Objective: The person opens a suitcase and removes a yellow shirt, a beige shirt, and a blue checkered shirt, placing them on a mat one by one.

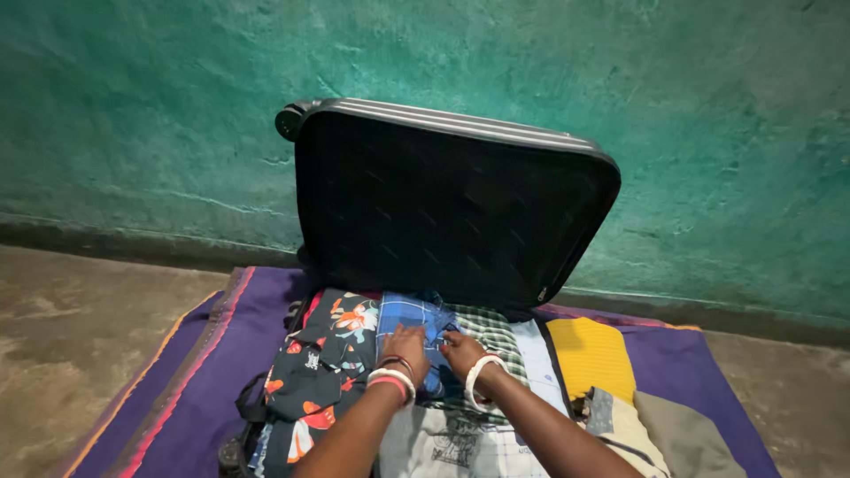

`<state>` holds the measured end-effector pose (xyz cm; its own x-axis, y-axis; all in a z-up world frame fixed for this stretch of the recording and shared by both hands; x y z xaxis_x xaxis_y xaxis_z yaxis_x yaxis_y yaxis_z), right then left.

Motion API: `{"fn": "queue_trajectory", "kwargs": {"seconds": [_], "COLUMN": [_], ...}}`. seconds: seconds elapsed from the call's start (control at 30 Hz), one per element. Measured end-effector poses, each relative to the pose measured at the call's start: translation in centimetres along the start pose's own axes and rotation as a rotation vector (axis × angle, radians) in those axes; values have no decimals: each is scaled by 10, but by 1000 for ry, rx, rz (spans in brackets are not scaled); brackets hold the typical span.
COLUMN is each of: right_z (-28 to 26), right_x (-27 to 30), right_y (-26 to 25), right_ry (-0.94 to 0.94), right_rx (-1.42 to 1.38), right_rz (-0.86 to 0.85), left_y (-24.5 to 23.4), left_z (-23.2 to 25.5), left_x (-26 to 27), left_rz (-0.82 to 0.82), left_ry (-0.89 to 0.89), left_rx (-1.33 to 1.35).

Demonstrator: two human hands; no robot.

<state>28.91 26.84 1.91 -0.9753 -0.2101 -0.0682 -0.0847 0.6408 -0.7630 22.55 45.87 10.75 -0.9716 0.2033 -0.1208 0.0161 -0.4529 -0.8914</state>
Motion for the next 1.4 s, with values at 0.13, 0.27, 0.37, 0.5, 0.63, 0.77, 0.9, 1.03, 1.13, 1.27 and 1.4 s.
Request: {"fn": "queue_trajectory", "kwargs": {"seconds": [0.13, 0.27, 0.37, 0.5, 0.63, 0.77, 0.9, 1.03, 1.13, 1.27, 1.4], "right_z": [-15, 5, 30, 41, 13, -19, -32, -44, -53, -63, -72], "right_x": [14, 25, 18, 19, 18, 28, 25, 28, 26, 20, 20], "right_y": [-16, -30, -23, -14, -18, -25, -29, -30, -31, -31, -35], "right_ry": [158, 363, 339, 504, 537, 731, 757, 773, 655, 570, 486], "right_rx": [-155, -319, -231, -269, -183, -390, -641, -683, -626, -632, -726], "right_rz": [84, 160, 222, 141, 52, 138, 75, 122, 112, 184, 160], "left_y": [8, 26, 36, 30, 15, -3, -25, -32, -29, -25, -29], "left_z": [-25, -50, -62, -59, -44, -29, -18, -15, -15, -9, 0], "left_x": [-9, -19, -24, -22, -15, -6, 2, 2, -2, -6, -7], "left_rz": [-17, 110, 14, 44, -12, 21, -88, -108, -146, -215, -271], "left_ry": [-12, 39, -26, -18, -61, -121, -198, -248, -270, -357, -398], "left_rx": [7, 41, 56, 85, 60, 111, 135, 170, 169, 184, 236]}}
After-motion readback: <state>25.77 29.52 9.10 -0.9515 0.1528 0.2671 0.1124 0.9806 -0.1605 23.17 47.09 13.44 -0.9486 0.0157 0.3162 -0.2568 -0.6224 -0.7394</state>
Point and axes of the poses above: each hand's wrist, its own x-axis away from the middle knuckle, its own y-axis out of the palm, z = x × y, the point moved 2 cm from there along -x, towards the middle knuckle, and after that the axes turned 1 degree about -z, right-handed, at the moved point
